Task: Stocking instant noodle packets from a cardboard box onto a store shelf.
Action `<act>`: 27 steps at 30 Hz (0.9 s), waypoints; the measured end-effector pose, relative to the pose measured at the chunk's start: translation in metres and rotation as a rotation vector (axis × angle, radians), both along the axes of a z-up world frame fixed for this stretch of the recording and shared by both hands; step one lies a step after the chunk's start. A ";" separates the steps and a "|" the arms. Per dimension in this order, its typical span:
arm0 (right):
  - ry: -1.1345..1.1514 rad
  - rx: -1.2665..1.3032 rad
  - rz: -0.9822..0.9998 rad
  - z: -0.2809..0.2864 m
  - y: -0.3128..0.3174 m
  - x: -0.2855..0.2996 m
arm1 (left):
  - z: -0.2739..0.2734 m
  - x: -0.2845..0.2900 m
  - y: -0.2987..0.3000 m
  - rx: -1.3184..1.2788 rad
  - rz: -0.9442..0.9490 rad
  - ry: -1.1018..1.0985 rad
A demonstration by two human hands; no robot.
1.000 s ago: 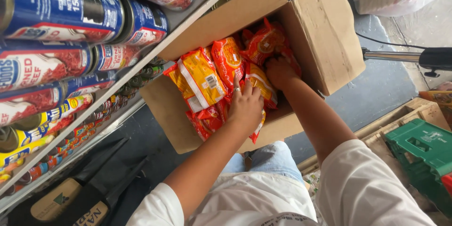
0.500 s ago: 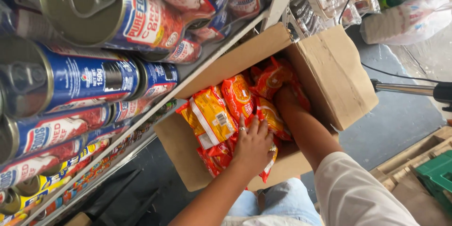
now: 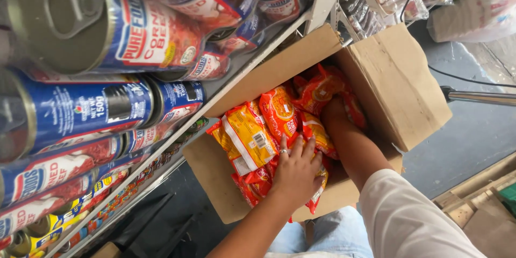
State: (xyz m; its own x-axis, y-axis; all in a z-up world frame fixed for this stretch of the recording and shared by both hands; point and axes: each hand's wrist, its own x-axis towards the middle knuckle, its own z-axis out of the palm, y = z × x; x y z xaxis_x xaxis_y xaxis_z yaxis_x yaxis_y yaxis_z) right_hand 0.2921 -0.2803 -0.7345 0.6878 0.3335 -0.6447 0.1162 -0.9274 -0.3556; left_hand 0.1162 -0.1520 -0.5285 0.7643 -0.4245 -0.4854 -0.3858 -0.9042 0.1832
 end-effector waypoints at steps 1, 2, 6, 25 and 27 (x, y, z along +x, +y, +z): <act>0.007 0.008 -0.021 -0.005 -0.002 0.001 | -0.002 0.001 0.000 -0.009 0.006 -0.015; 0.016 0.017 -0.036 -0.010 -0.003 0.001 | -0.002 0.001 0.000 -0.018 0.017 -0.028; 0.042 0.031 -0.101 -0.013 -0.019 -0.010 | -0.003 -0.001 0.000 -0.034 0.018 -0.026; -0.371 0.399 -0.426 0.133 -0.089 -0.119 | 0.037 -0.001 0.014 -0.350 0.280 -0.196; -0.503 0.509 -0.501 0.159 -0.085 -0.134 | 0.035 -0.003 0.015 -0.367 0.286 -0.185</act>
State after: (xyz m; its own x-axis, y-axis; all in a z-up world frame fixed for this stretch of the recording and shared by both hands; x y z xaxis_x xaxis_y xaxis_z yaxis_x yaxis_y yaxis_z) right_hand 0.1583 -0.3649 -0.5758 0.9935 0.0804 -0.0806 -0.0085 -0.6539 -0.7565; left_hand 0.1133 -0.1370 -0.4939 0.9344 -0.3025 -0.1884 -0.1877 -0.8671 0.4613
